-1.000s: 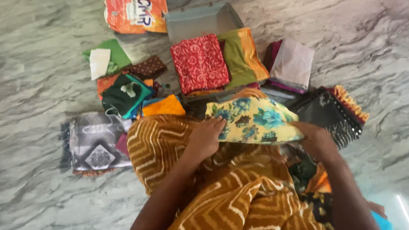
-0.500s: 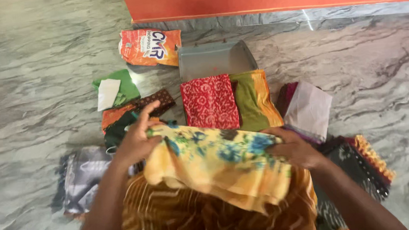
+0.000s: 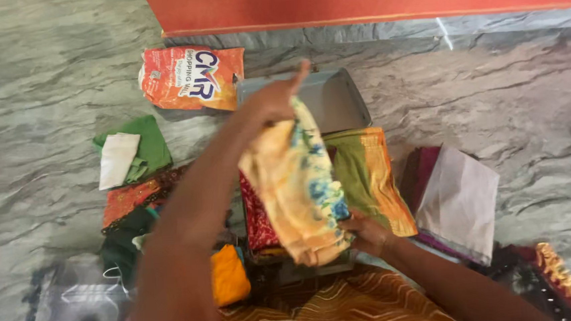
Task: The person organizes various clothes on the floor and packs them into a suitcase by folding and stacking different garments inside.
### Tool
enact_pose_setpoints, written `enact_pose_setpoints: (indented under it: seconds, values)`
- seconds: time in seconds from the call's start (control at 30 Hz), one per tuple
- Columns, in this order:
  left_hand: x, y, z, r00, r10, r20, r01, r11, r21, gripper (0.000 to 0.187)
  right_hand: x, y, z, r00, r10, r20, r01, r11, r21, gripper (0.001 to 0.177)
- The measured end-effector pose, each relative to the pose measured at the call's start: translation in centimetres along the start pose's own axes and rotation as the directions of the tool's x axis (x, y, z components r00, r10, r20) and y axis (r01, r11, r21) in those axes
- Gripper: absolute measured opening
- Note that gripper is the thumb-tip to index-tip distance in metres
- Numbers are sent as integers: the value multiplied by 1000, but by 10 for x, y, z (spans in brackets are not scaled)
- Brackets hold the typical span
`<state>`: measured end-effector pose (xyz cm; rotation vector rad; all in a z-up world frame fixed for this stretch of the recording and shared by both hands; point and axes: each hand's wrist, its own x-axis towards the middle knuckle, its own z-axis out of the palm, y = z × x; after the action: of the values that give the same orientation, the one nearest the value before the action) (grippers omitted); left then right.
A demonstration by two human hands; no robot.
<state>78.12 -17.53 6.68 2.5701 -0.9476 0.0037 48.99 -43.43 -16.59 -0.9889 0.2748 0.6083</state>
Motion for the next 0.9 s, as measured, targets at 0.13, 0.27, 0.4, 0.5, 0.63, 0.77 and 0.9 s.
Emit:
enact_pose_setpoints:
  seconds: [0.13, 0.27, 0.4, 0.5, 0.63, 0.77, 0.9]
  values:
    - [58, 14, 158, 995, -97, 5, 94, 978, 188, 113, 59, 60, -76, 968, 53, -246, -60, 998, -22, 21]
    - [27, 58, 269, 972, -219, 89, 190, 948, 254, 93, 75, 76, -103, 925, 65, -375, -157, 963, -220, 30]
    - [-36, 79, 314, 934, -198, 296, 145, 970, 194, 80, 57, 82, -96, 912, 150, -382, -252, 939, -233, 41]
    - [-74, 72, 322, 928, -155, 340, 139, 988, 74, 87, 40, 80, -77, 892, 236, -385, -338, 915, -222, 48]
    - [-76, 58, 336, 971, -185, 149, 183, 983, 31, 87, 37, 68, -67, 858, 241, -453, -421, 835, -353, 47]
    - [-31, 16, 318, 947, -240, 215, 247, 969, -6, 84, 34, 40, -54, 862, 99, -497, -460, 566, -684, 61]
    - [-25, -6, 299, 987, -154, 38, 142, 966, 217, 75, 21, 2, -5, 885, -465, -24, -98, -134, -986, 86]
